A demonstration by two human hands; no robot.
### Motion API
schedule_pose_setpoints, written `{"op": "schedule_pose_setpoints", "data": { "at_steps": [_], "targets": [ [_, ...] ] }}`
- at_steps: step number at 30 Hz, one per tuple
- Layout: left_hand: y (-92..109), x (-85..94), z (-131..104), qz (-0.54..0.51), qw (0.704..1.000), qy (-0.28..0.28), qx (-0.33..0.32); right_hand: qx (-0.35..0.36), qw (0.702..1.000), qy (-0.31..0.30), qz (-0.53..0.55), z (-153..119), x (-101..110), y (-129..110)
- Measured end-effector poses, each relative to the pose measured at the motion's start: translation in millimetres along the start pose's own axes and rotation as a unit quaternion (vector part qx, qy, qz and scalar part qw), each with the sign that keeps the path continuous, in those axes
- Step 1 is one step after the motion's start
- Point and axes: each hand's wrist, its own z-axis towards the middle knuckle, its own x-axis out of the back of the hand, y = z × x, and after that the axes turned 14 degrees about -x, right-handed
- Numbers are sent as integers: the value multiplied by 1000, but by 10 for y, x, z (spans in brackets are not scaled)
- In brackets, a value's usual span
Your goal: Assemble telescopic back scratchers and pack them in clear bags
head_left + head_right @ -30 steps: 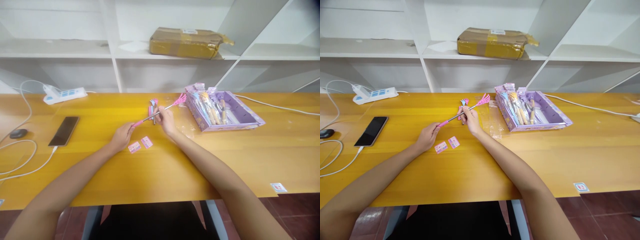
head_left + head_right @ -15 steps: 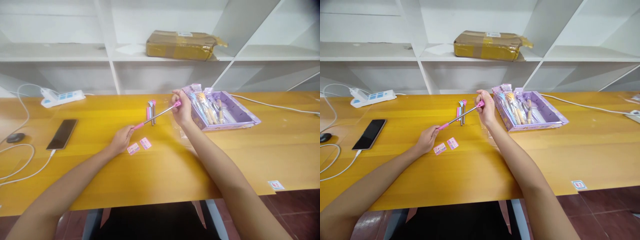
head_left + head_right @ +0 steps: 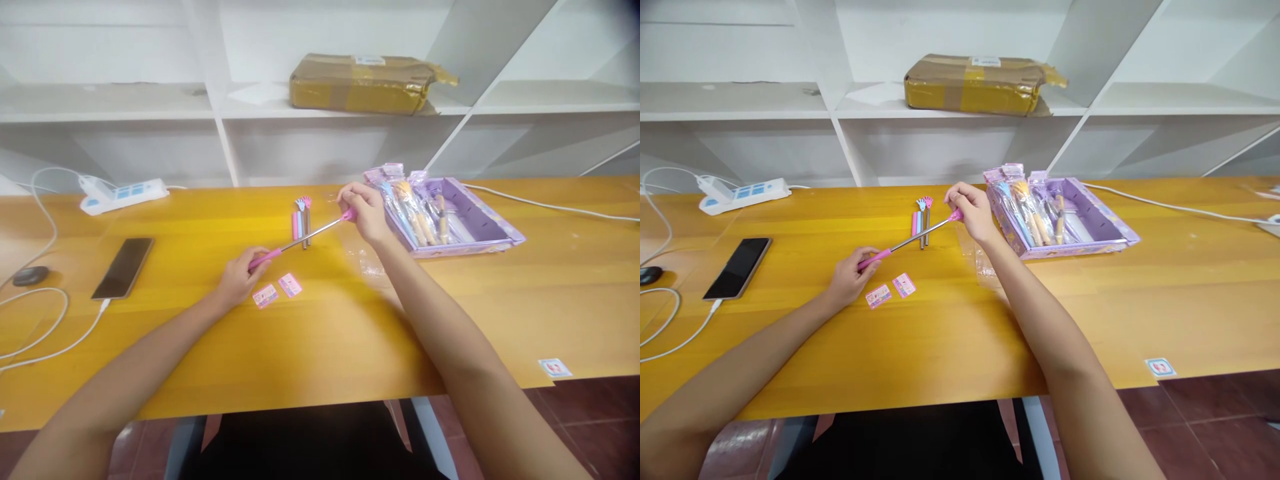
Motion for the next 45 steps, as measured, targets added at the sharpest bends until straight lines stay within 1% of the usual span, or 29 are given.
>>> {"op": "schedule_pose_setpoints", "data": {
  "at_steps": [4, 6, 11, 18, 23, 29, 36, 41, 45],
  "targets": [
    [20, 2, -11, 11, 1000, 20, -1, -49, 997, -48, -22, -48, -60, -60],
    [29, -4, -13, 14, 999, 27, -11, -58, 995, -59, -50, -60, -73, -85],
    [37, -10, -17, 20, 999, 33, -28, -40, 994, -64, -83, -111, -170, -125],
    [17, -17, -40, 5, 999, 35, -16, -25, 993, -69, -89, -185, -325, -122],
    [27, -25, -41, 3, 999, 39, -9, -24, 992, -76, -97, -211, -400, -54],
    [40, -18, -36, -7, 999, 47, 2, -43, 990, -78, -111, -228, -508, 77],
    [53, -21, -34, 5, 999, 49, 4, -73, 990, -86, -84, -259, -599, 186],
    [38, -33, -35, 10, 998, 66, -22, -77, 990, -95, -69, -295, -674, 244],
    [26, -42, -47, 31, 995, 79, -49, -90, 991, -84, -61, -333, -725, 311]
  ]
}}
